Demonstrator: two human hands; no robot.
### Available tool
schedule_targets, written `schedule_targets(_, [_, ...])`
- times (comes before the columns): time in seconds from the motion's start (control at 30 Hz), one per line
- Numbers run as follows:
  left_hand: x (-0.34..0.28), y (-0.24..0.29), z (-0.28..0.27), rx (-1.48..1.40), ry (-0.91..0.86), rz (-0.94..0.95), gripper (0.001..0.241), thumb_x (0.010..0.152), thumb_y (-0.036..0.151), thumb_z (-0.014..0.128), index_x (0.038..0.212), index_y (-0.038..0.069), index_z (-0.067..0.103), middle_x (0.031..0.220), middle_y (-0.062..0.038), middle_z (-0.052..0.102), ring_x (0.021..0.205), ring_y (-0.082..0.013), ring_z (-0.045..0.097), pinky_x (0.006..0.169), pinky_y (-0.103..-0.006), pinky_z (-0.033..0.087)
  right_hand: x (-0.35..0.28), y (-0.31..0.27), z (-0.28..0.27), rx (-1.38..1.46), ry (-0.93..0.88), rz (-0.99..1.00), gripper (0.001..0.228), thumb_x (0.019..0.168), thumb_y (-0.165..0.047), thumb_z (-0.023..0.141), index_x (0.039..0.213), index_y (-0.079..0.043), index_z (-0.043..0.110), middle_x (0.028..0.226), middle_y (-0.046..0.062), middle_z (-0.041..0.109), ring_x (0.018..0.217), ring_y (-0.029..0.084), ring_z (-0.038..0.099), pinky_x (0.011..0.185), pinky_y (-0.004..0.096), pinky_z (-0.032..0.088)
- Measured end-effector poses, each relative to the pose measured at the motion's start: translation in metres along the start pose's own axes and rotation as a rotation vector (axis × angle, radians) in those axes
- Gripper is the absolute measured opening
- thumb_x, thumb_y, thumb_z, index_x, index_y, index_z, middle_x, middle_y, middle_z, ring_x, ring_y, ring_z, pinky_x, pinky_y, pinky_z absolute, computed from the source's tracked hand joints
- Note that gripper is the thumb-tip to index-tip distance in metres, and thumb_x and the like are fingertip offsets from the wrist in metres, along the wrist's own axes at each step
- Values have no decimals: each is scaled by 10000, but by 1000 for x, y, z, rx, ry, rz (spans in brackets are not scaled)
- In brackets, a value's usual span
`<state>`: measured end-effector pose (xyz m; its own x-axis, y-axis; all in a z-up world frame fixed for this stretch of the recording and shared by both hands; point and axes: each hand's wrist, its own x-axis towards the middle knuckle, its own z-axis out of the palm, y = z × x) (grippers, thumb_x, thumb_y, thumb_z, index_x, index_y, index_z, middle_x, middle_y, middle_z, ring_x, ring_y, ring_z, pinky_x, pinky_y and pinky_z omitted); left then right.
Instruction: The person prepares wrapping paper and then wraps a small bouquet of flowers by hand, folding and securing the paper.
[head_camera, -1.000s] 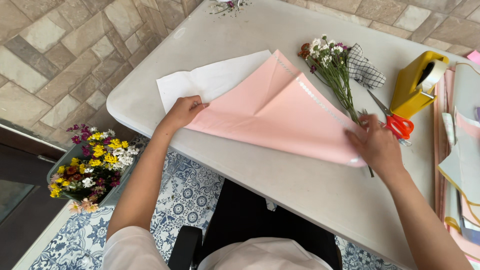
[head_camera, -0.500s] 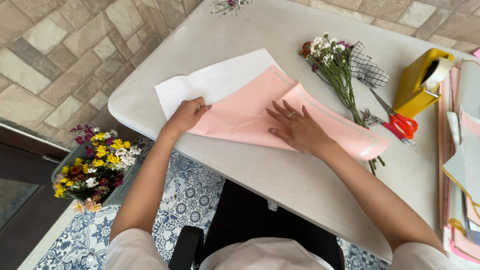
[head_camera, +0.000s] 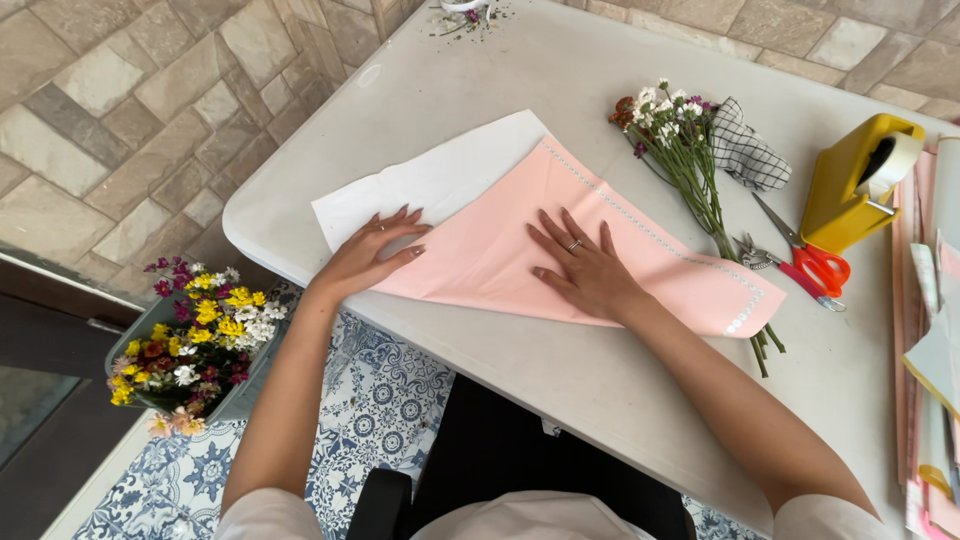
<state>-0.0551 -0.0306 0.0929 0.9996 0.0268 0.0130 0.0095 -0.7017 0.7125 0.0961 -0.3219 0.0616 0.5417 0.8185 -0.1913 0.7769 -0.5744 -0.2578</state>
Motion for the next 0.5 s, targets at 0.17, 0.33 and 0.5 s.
schedule_targets(0.17, [-1, -14, 1, 3, -97, 4, 511, 956, 417, 513, 1306, 51, 578, 1470, -191, 427, 1426, -358, 282, 1178, -540, 119, 7, 8, -2, 23, 28, 30, 603, 990, -579, 228, 1537, -331, 176, 1628, -51, 67, 1494, 227, -6, 1149, 625, -17])
schedule_targets(0.33, [-2, -22, -1, -30, -83, 7, 513, 956, 406, 512, 1323, 52, 565, 1474, -196, 420, 1439, -379, 232, 1176, -545, 127, 8, 9, -4, 21, 45, 33, 588, 989, -572, 251, 1533, -361, 177, 1628, -79, 65, 1497, 213, -5, 1165, 596, -9])
schedule_targets(0.5, [-3, -26, 2, 3, -8, 61, 421, 903, 193, 606, 1290, 29, 591, 1393, -208, 514, 1397, -404, 314, 1157, -541, 203, 6, 10, -2, 50, 91, 44, 589, 985, -590, 255, 1525, -359, 213, 1625, -65, 94, 1495, 213, 21, 1171, 578, -3])
